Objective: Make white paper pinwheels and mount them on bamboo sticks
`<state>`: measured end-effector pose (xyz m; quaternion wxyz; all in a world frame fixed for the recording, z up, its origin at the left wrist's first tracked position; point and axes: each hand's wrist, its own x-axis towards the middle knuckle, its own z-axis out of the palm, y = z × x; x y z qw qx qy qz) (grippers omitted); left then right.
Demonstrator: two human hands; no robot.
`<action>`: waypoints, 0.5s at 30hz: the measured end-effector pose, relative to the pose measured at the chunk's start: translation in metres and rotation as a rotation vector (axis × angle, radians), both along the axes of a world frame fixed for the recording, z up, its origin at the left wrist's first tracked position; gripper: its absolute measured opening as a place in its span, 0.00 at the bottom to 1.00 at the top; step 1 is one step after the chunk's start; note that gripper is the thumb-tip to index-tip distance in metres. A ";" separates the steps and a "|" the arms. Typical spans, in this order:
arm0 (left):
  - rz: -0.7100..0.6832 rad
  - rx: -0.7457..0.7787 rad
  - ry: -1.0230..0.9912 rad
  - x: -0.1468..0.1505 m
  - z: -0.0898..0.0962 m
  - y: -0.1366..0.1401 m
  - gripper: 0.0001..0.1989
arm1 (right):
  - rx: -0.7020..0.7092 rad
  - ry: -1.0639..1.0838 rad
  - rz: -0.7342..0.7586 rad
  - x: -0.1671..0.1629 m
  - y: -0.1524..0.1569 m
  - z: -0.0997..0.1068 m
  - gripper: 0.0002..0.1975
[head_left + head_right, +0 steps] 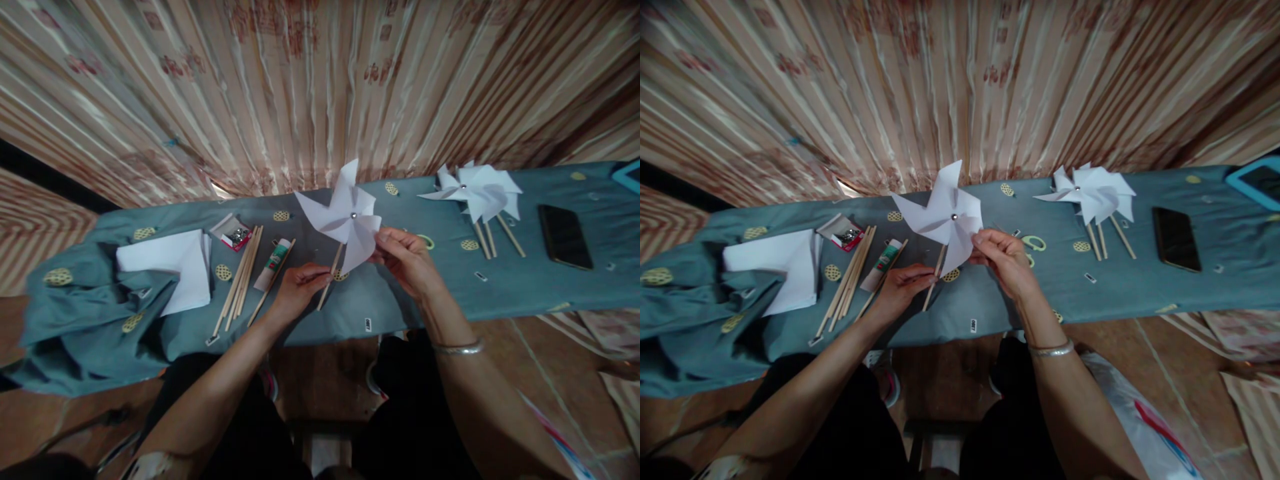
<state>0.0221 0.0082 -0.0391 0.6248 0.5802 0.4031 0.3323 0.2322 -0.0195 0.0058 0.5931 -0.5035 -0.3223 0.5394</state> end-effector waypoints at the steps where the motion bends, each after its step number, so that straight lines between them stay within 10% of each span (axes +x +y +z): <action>1: 0.003 -0.003 0.001 0.000 0.000 0.000 0.09 | -0.004 -0.005 0.006 0.000 0.000 0.000 0.18; 10: 0.026 -0.029 -0.013 0.000 -0.007 0.001 0.12 | 0.037 -0.186 0.071 -0.003 -0.001 -0.002 0.20; 15: 0.026 -0.037 -0.030 -0.002 -0.004 0.000 0.12 | 0.128 -0.195 -0.161 0.019 0.001 -0.003 0.18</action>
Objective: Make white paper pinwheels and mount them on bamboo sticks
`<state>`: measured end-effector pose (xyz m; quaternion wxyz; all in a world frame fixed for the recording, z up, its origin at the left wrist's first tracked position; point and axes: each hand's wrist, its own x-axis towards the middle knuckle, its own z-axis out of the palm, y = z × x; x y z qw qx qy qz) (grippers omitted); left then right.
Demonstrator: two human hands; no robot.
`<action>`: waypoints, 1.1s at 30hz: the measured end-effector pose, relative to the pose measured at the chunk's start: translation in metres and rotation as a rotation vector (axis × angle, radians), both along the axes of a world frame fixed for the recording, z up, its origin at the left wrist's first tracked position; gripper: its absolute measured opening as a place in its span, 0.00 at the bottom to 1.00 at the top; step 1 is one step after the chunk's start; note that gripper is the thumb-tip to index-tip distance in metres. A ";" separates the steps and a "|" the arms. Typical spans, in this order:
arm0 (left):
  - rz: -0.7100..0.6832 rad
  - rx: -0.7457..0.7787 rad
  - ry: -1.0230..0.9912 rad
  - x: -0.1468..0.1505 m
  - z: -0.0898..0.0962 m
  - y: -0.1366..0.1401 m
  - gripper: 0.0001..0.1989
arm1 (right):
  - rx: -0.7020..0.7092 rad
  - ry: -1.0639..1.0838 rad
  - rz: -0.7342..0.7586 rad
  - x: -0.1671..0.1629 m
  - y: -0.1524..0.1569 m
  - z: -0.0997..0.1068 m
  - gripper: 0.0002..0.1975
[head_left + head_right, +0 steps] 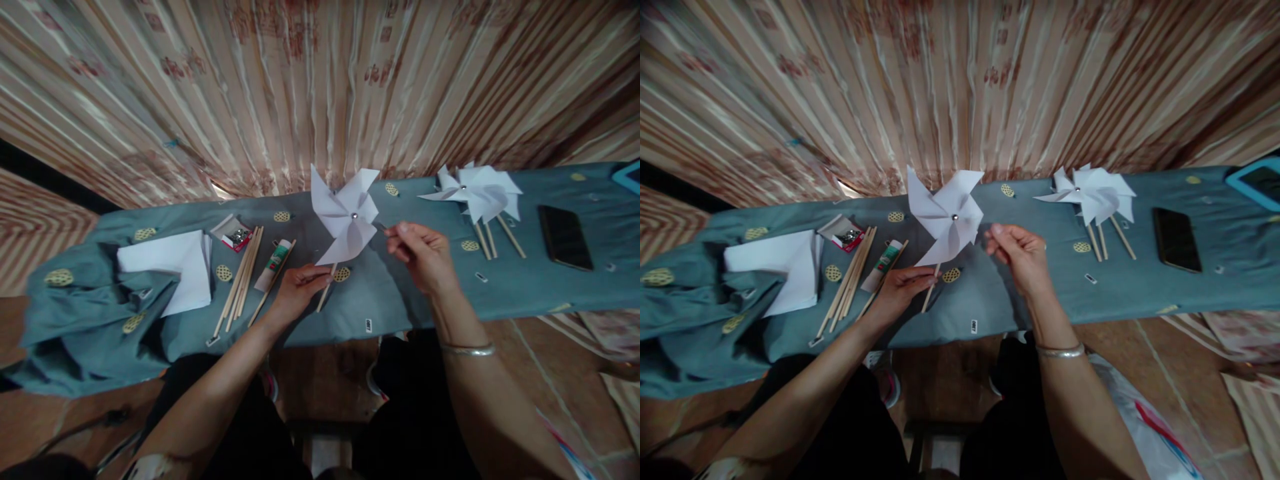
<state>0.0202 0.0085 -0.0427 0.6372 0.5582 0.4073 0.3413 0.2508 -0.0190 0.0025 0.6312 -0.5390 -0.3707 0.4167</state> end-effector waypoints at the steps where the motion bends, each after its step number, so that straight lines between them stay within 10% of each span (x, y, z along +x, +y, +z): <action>1: -0.008 -0.008 -0.002 0.000 0.001 0.000 0.12 | 0.037 0.013 -0.076 0.006 0.001 -0.001 0.17; 5: -0.040 -0.032 -0.004 0.000 0.002 -0.001 0.15 | 0.084 -0.014 -0.242 0.019 0.006 -0.009 0.15; 33: -0.012 0.018 0.027 0.000 0.002 0.001 0.10 | -0.105 0.077 -0.023 -0.001 0.003 -0.007 0.18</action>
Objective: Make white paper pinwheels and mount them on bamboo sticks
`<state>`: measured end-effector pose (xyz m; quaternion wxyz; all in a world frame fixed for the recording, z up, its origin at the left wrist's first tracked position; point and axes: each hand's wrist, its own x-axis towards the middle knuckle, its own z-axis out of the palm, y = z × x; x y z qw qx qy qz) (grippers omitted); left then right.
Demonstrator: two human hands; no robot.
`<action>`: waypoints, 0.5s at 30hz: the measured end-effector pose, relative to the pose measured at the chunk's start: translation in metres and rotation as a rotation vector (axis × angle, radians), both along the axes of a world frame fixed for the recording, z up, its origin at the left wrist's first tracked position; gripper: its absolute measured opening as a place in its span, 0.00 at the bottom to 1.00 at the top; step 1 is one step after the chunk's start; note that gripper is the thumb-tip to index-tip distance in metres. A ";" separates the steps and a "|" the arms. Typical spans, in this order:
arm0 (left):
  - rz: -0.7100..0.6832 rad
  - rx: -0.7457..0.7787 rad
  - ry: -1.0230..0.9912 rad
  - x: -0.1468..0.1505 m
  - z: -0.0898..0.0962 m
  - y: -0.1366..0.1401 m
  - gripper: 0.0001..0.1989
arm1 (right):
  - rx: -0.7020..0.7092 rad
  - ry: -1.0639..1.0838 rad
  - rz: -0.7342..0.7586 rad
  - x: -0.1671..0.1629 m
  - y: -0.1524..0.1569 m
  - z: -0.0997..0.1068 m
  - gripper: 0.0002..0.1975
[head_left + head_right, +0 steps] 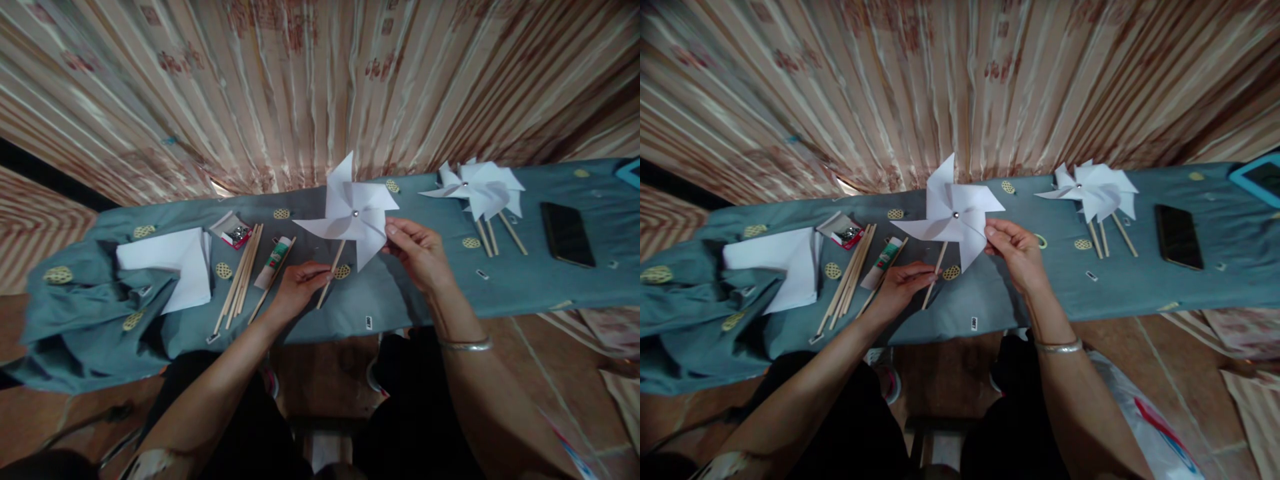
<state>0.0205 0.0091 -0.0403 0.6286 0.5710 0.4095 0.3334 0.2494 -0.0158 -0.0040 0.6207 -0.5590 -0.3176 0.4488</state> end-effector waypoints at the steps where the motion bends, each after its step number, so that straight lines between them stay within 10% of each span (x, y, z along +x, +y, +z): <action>1: 0.000 0.003 0.003 0.000 0.000 0.000 0.11 | 0.002 0.003 0.003 0.000 0.000 0.000 0.18; 15: -0.004 -0.006 0.007 0.001 -0.001 -0.001 0.10 | -0.033 0.044 0.093 -0.012 -0.003 0.000 0.20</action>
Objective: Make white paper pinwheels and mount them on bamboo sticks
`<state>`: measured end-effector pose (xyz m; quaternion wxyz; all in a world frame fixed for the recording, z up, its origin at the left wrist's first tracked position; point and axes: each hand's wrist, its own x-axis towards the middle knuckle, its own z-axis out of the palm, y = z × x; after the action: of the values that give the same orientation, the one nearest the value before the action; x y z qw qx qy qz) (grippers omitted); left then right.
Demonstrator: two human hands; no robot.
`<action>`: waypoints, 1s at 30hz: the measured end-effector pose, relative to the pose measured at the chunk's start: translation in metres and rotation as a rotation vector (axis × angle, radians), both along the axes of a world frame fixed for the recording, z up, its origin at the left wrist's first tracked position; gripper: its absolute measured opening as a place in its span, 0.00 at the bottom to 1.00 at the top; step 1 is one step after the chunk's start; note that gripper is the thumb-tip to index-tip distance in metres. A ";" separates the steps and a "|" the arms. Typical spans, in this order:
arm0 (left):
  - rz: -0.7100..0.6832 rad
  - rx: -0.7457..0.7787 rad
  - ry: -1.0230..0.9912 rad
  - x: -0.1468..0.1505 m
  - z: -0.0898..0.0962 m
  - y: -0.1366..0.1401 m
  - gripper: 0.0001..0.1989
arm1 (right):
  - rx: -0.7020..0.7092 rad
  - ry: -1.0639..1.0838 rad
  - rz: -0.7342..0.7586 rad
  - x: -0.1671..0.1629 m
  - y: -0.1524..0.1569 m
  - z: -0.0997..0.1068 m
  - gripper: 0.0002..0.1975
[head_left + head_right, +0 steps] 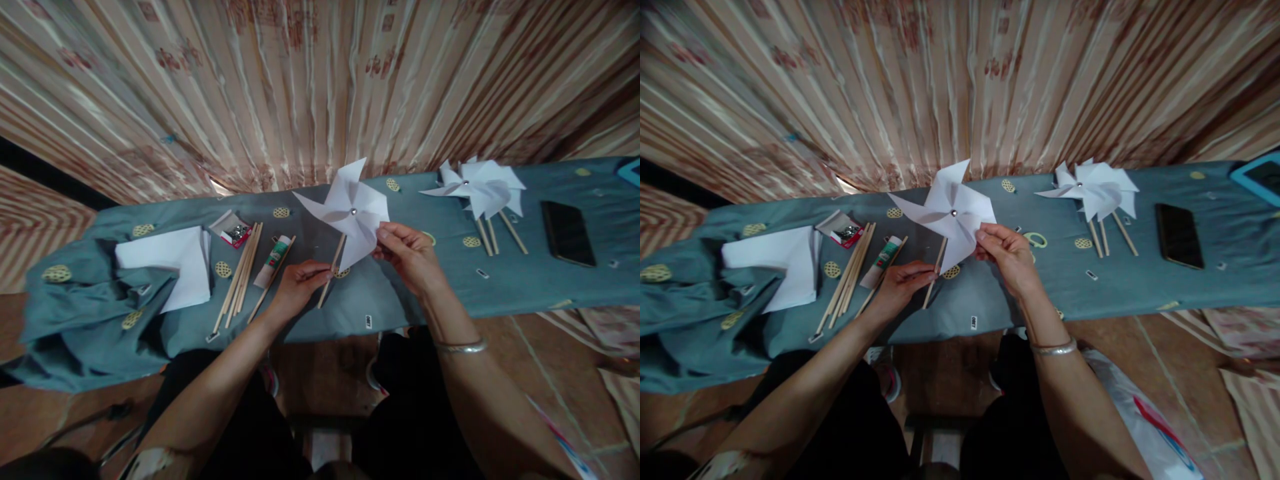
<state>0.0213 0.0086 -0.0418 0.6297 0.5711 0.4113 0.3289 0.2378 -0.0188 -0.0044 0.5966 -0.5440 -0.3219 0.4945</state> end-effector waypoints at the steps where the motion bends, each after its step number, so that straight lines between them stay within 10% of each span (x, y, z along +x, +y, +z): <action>1: 0.001 0.004 0.000 0.000 0.000 0.000 0.10 | -0.001 0.000 0.007 -0.002 0.000 0.000 0.19; 30: -0.028 0.017 0.007 0.000 0.004 -0.002 0.11 | -0.005 -0.063 0.117 -0.020 -0.001 0.002 0.17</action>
<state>0.0218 0.0064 -0.0377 0.6279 0.5833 0.4025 0.3217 0.2179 -0.0196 -0.0021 0.5547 -0.5411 -0.3705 0.5121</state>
